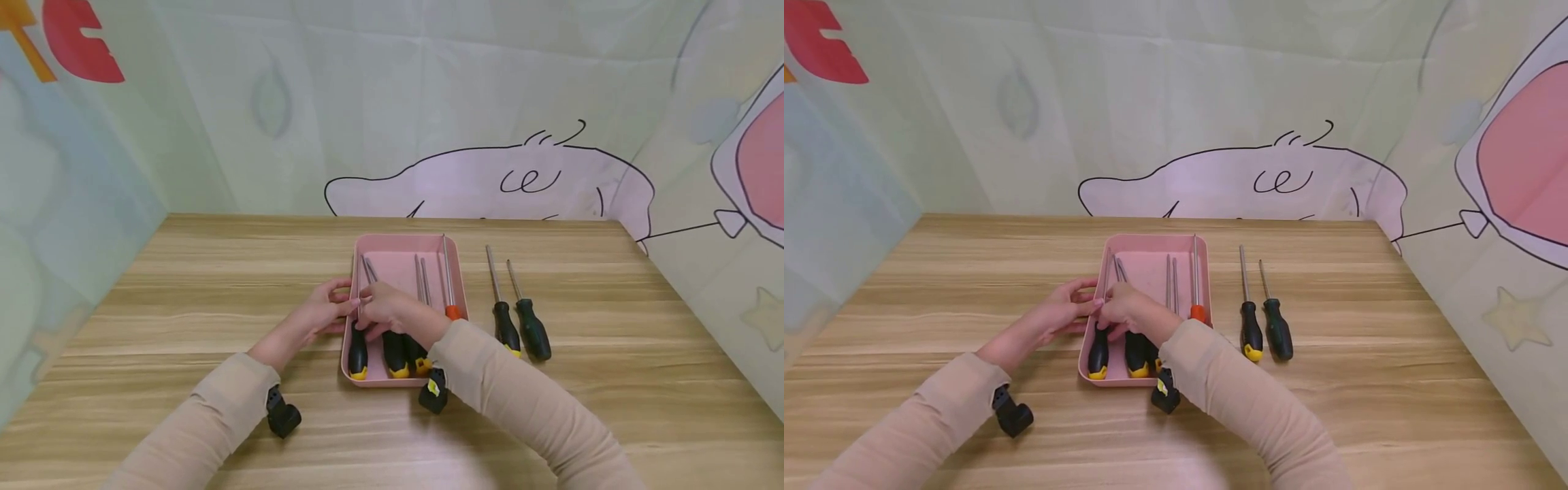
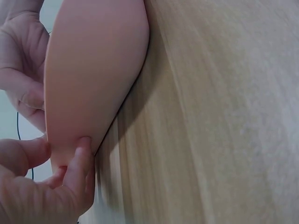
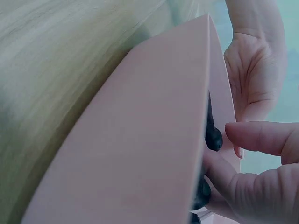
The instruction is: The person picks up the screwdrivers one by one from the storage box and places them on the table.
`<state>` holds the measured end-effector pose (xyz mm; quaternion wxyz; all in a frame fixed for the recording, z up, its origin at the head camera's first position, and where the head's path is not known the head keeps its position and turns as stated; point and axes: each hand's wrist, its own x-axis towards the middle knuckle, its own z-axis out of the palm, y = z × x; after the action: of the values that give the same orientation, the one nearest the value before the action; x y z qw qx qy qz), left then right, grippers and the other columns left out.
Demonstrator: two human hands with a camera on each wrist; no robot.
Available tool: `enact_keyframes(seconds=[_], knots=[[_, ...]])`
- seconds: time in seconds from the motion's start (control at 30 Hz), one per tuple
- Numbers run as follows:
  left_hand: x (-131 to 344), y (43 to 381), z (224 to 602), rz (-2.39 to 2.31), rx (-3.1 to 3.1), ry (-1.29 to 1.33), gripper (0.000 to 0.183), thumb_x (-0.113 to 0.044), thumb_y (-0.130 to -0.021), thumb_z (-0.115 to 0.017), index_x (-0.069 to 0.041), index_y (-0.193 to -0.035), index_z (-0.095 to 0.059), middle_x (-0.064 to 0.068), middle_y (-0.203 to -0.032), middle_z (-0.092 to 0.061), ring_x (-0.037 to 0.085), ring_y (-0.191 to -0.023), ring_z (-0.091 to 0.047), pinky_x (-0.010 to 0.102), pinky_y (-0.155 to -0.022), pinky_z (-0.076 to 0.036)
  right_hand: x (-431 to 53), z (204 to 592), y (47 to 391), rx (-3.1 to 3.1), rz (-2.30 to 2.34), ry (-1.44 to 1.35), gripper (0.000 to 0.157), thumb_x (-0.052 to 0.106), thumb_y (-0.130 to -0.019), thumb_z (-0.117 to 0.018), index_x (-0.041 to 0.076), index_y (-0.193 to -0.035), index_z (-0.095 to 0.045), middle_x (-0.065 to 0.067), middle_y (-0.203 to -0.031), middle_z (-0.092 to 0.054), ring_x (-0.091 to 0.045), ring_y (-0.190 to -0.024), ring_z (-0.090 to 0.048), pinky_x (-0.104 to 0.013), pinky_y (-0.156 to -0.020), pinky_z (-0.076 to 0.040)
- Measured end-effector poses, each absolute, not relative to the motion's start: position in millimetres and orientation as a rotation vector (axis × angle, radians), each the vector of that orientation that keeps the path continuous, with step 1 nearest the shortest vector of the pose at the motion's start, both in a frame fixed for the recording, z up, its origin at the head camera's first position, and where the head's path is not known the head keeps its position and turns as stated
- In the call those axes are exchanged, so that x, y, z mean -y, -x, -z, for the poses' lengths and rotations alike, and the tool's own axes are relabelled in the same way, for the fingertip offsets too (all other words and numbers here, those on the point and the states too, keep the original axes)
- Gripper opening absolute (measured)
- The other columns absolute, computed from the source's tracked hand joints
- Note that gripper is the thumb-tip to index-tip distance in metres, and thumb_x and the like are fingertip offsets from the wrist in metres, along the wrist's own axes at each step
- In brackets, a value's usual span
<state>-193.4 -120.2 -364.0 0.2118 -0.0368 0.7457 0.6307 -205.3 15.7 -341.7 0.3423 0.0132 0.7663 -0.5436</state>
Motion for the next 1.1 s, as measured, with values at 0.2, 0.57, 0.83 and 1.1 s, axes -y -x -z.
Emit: enact_keyframes(seconds=[0.2,0.57,0.83,1.1], knots=[[121.2,193.7,363.8,-1.765,-2.055,0.089,0.053,-0.005,-0.095,-0.050,0.000,-0.143,-0.026,0.027,-0.135,-0.039,0.021,-0.098,-0.054,0.033,-0.073,-0.053,-14.8,343.5,205.8,-1.954,1.467,-0.023,0.065,-0.021,-0.076,-0.059,0.000,-0.132,-0.036,-0.017,-0.115,-0.053,-0.027,-0.085,-0.059,-0.043,-0.069,-0.055],[122.2,194.1,366.2,-1.779,-2.047,0.082,0.052,-0.004,-0.095,-0.050,0.000,-0.142,-0.028,0.027,-0.133,-0.040,0.020,-0.097,-0.053,0.033,-0.073,-0.053,-16.6,344.8,202.9,-1.977,1.477,0.040,0.065,-0.020,-0.075,-0.062,0.002,-0.129,-0.034,-0.019,-0.111,-0.052,-0.028,-0.079,-0.061,-0.043,-0.067,-0.055],[123.1,193.7,366.3,-1.789,-2.047,0.073,0.051,-0.003,-0.095,-0.050,0.000,-0.141,-0.029,0.028,-0.134,-0.040,0.020,-0.096,-0.054,0.033,-0.073,-0.053,-18.0,345.6,200.9,-1.990,1.482,0.109,0.069,-0.019,-0.075,-0.063,0.003,-0.132,-0.032,-0.015,-0.092,-0.055,-0.023,-0.074,-0.058,-0.040,-0.063,-0.055],[123.3,194.4,366.4,-1.776,-2.050,0.074,0.051,-0.004,-0.095,-0.049,0.000,-0.142,-0.027,0.027,-0.134,-0.039,0.022,-0.099,-0.053,0.033,-0.074,-0.053,-19.8,343.3,202.4,-1.989,1.465,0.120,0.070,-0.016,-0.075,-0.066,0.003,-0.133,-0.031,-0.018,-0.096,-0.057,-0.025,-0.076,-0.060,-0.042,-0.068,-0.055]])
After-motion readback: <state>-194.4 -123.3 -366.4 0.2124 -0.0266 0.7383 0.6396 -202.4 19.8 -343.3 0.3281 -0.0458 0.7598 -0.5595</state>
